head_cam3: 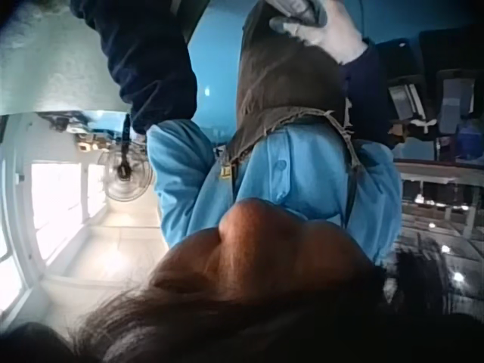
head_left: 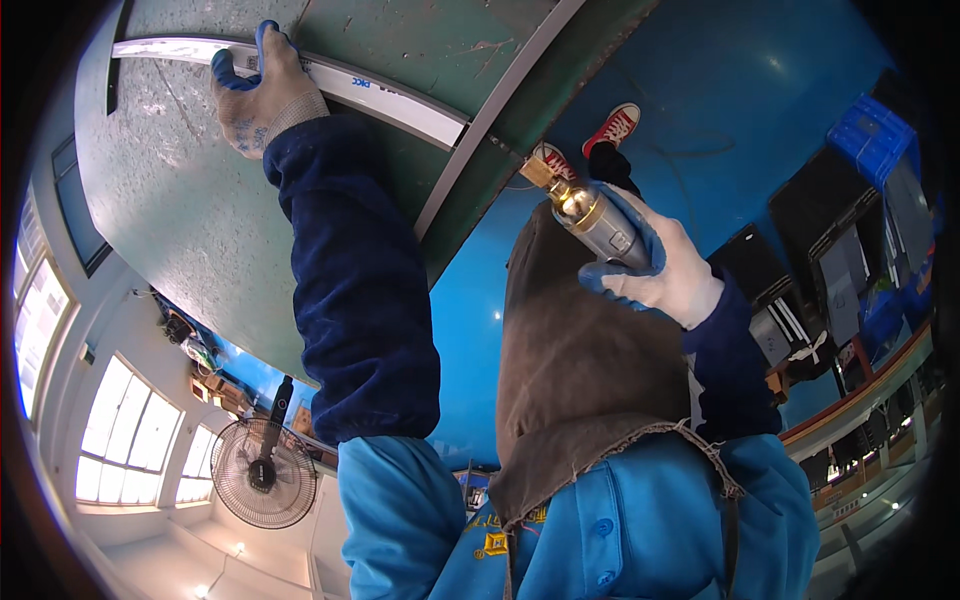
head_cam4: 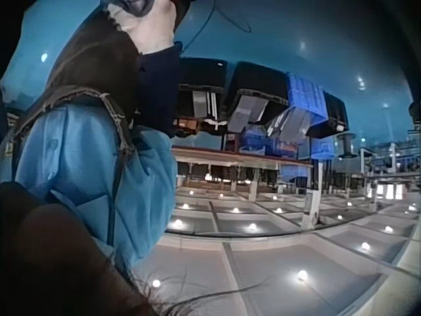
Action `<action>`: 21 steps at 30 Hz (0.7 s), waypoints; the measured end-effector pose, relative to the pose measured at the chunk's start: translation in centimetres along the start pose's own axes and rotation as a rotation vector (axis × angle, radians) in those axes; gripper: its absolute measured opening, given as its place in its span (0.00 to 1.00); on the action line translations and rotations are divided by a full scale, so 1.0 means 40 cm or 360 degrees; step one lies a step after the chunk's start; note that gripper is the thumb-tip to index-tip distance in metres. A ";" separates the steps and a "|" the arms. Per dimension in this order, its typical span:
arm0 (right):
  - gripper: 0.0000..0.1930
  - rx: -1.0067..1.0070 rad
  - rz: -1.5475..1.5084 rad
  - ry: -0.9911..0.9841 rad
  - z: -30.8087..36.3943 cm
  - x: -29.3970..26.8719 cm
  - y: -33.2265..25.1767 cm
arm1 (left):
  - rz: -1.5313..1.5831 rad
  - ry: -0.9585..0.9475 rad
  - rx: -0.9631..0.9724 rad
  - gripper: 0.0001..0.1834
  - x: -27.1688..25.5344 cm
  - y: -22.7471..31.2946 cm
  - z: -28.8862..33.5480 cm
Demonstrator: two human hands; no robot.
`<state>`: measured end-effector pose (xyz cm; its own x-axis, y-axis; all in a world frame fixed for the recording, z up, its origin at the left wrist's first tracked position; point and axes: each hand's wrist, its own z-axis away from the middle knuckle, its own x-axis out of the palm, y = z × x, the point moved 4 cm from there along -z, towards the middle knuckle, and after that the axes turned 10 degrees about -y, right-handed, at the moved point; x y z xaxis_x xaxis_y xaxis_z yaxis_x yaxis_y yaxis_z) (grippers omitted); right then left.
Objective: Attaching metal strips to a larger frame using a power drill and screws.
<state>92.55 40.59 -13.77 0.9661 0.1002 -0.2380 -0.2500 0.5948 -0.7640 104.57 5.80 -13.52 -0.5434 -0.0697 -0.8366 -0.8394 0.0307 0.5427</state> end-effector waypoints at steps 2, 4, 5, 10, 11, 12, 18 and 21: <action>0.47 0.0038 -0.0172 -0.0143 -0.009 0.004 0.012 | -0.0025 0.0021 -0.0022 0.30 -0.007 0.003 0.001; 0.47 0.0029 -0.0101 -0.0104 -0.010 0.002 0.007 | 0.0000 0.0020 -0.0023 0.30 -0.008 0.004 0.004; 0.47 0.0021 -0.0029 -0.0063 -0.011 -0.001 0.001 | 0.0028 0.0019 -0.0023 0.30 -0.008 0.004 0.006; 0.47 -0.0016 0.0150 0.0061 -0.017 0.000 -0.001 | 0.0094 -0.0021 -0.0056 0.30 -0.008 0.019 0.013; 0.47 -0.0024 0.0165 0.0082 -0.018 0.002 0.001 | 0.0098 -0.0042 -0.0070 0.30 -0.007 0.023 0.012; 0.47 -0.0032 0.0180 0.0103 -0.019 0.002 0.002 | 0.0102 -0.0064 -0.0085 0.30 -0.006 0.024 0.012; 0.47 -0.0172 0.0157 0.0150 -0.019 -0.005 -0.006 | 0.0098 -0.0078 -0.0065 0.29 -0.004 0.021 0.010; 0.47 -0.0080 0.0256 0.0125 -0.020 -0.003 0.000 | 0.0042 -0.0066 -0.0050 0.29 -0.006 0.022 0.011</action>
<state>92.38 39.94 -14.21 0.9059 0.1268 -0.4040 -0.4054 0.5354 -0.7409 103.97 6.27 -12.88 -0.5657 -0.0278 -0.8241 -0.8245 0.0008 0.5659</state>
